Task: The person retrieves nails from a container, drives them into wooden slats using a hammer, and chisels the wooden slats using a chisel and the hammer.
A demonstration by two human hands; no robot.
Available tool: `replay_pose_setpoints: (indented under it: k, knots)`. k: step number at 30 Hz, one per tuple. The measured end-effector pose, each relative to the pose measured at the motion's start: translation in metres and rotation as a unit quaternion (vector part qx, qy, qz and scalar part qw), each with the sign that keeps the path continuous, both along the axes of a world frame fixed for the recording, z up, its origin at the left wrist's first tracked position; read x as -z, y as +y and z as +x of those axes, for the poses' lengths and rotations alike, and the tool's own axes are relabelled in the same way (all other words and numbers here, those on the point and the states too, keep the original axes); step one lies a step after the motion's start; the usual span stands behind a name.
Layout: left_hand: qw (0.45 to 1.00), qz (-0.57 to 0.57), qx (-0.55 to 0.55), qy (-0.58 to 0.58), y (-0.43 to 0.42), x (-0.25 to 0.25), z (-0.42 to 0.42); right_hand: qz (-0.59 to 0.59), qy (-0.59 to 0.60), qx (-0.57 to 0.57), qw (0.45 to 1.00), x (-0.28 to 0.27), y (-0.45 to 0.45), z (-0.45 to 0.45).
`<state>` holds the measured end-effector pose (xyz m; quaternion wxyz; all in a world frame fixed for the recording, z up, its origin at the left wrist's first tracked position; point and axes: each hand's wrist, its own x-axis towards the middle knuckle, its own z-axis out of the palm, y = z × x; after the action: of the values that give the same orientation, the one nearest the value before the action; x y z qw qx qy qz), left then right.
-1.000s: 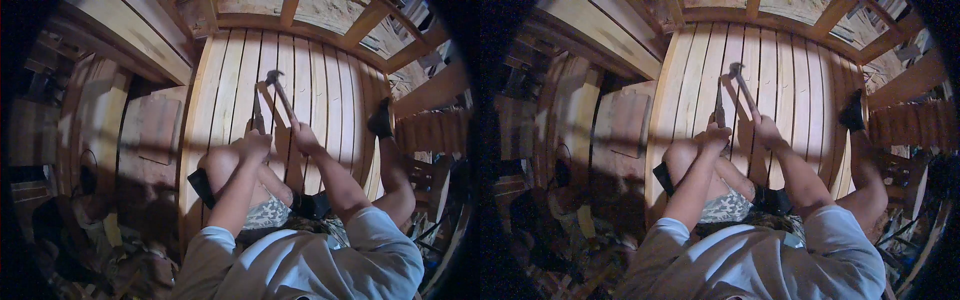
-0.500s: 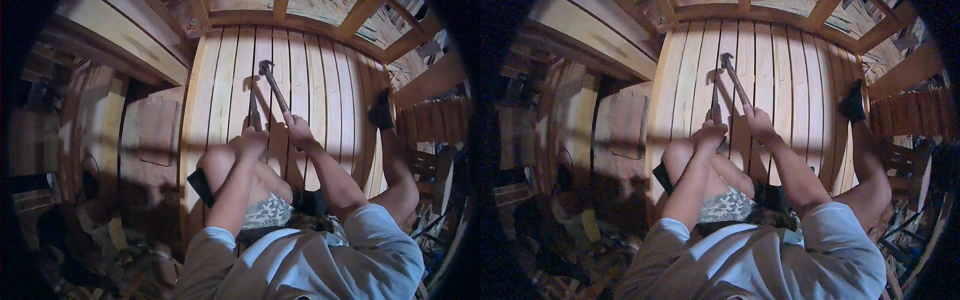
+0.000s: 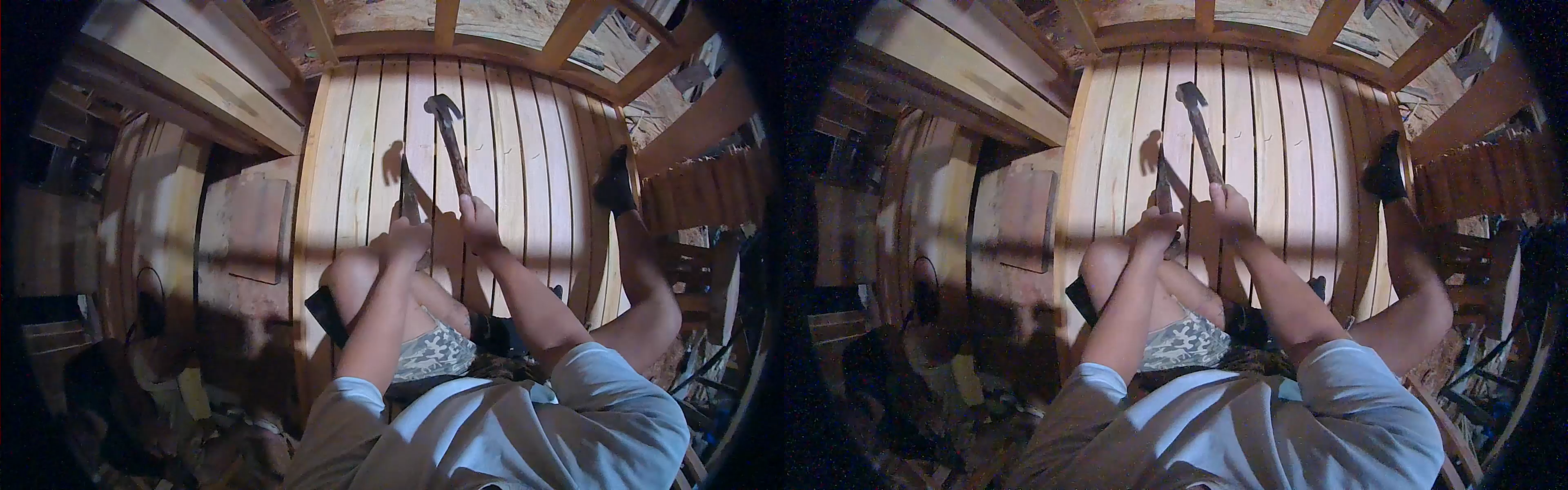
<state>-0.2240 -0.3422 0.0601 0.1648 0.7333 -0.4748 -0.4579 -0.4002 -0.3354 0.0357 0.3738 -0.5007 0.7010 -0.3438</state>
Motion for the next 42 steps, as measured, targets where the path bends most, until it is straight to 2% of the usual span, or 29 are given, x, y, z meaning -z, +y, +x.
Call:
replay_pose_setpoints:
  k: [2,4,5,7,8,10,11,13,14,15,16,18,19,23,25,26,28,35,38,40,42]
  knots:
    - [0.999,0.015,-0.025,0.032,0.005,-0.016,0.002,-0.008,0.017,-0.012,1.000,0.014,0.003,-0.003]
    - [0.991,0.065,-0.050,0.104,0.004,-0.032,0.002,0.134,0.072,-0.050,0.987,0.013,-0.007,-0.006]
    - [0.991,0.061,-0.049,0.104,0.003,-0.030,0.005,0.162,0.065,-0.052,0.983,0.011,-0.011,-0.010]
    - [0.964,0.094,-0.081,0.234,0.001,-0.020,0.013,0.160,0.038,-0.052,0.985,0.000,-0.006,-0.014]
    - [0.963,0.096,-0.084,0.238,0.001,-0.016,0.018,0.166,0.012,-0.053,0.985,-0.003,0.002,-0.016]
    - [0.933,0.097,-0.076,0.337,0.003,-0.011,0.030,0.170,0.042,-0.039,0.984,0.020,0.036,-0.026]
    - [0.924,0.143,-0.060,0.349,0.004,-0.022,0.034,0.169,0.068,-0.024,0.983,0.029,0.054,-0.034]
    - [0.936,0.122,-0.069,0.322,0.014,-0.039,0.026,0.264,0.033,-0.063,0.962,0.002,0.087,-0.055]
    - [0.949,0.101,-0.078,0.289,0.018,-0.042,0.024,0.268,0.033,-0.061,0.961,0.002,0.099,-0.068]
    - [0.928,0.095,-0.071,0.354,0.020,-0.041,0.023,0.276,0.069,-0.093,0.954,0.000,0.112,-0.080]
    - [0.927,0.102,-0.071,0.353,0.021,-0.039,0.019,0.284,0.104,-0.126,0.945,0.000,0.121,-0.086]
    - [0.927,0.088,-0.085,0.356,0.016,-0.040,0.009,0.304,0.092,-0.115,0.941,-0.004,0.128,-0.090]
    - [0.925,0.125,-0.031,0.358,0.012,-0.054,0.012,0.320,0.080,-0.106,0.938,-0.007,0.129,-0.091]
    - [0.933,0.126,-0.049,0.332,0.003,-0.025,-0.002,0.296,0.005,-0.122,0.947,-0.004,0.131,-0.098]
    - [0.928,0.127,-0.048,0.347,0.003,-0.026,-0.004,0.258,-0.073,-0.087,0.959,0.006,0.137,-0.100]
    - [0.928,0.129,-0.048,0.346,0.005,-0.026,-0.005,0.260,-0.075,-0.086,0.959,0.011,0.137,-0.102]
    - [0.944,0.124,-0.030,0.304,0.011,-0.030,-0.007,0.285,-0.158,-0.075,0.942,0.020,0.138,-0.105]
    - [0.949,0.134,-0.056,0.281,0.026,-0.030,-0.012,0.272,-0.130,-0.075,0.950,0.013,0.134,-0.103]
    - [0.938,0.111,-0.031,0.326,0.029,-0.031,-0.013,0.263,-0.124,-0.067,0.954,0.013,0.135,-0.102]
    - [0.949,0.122,-0.020,0.290,0.022,-0.047,-0.016,0.303,-0.169,-0.076,0.935,0.019,0.136,-0.107]
    - [0.942,0.148,-0.038,0.299,0.010,-0.041,-0.016,0.298,-0.149,-0.082,0.939,0.030,0.138,-0.110]
